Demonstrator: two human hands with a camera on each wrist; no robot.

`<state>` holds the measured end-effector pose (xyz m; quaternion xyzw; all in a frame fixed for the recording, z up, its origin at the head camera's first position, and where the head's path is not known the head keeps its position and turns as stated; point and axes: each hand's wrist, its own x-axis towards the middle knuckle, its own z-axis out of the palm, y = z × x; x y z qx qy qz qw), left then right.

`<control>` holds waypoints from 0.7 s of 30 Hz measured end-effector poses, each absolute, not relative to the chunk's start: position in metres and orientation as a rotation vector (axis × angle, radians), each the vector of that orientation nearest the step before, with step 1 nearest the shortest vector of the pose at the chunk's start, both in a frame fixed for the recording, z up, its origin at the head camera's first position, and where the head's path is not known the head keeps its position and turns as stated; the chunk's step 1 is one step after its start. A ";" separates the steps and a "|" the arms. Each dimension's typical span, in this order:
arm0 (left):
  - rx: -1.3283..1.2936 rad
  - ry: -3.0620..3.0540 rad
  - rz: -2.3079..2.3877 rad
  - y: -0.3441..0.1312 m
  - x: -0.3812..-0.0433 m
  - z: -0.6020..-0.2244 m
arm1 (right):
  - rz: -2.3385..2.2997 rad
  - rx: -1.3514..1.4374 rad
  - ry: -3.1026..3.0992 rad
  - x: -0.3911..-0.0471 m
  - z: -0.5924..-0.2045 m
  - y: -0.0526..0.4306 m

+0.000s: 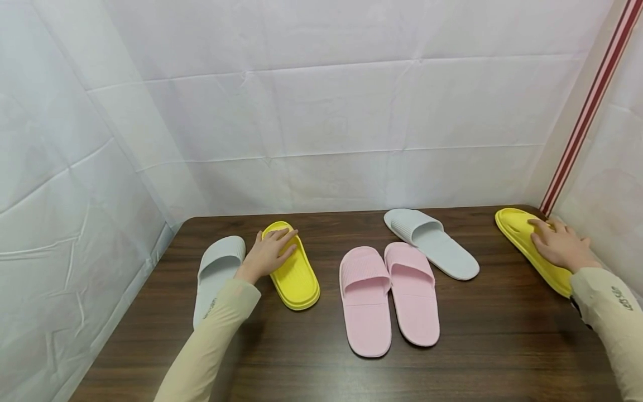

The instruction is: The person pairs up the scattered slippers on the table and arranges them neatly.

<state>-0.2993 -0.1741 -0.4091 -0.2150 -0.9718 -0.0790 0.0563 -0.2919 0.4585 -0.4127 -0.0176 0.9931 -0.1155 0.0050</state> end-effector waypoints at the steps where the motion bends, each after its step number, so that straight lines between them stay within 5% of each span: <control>1: -0.657 -2.946 -0.238 -0.174 -0.299 -0.409 | -0.359 -0.056 3.110 -0.292 -0.413 0.459; 21: -0.737 -2.902 -0.273 -0.180 -0.290 -0.405 | -0.342 -0.068 3.134 -0.288 -0.413 0.458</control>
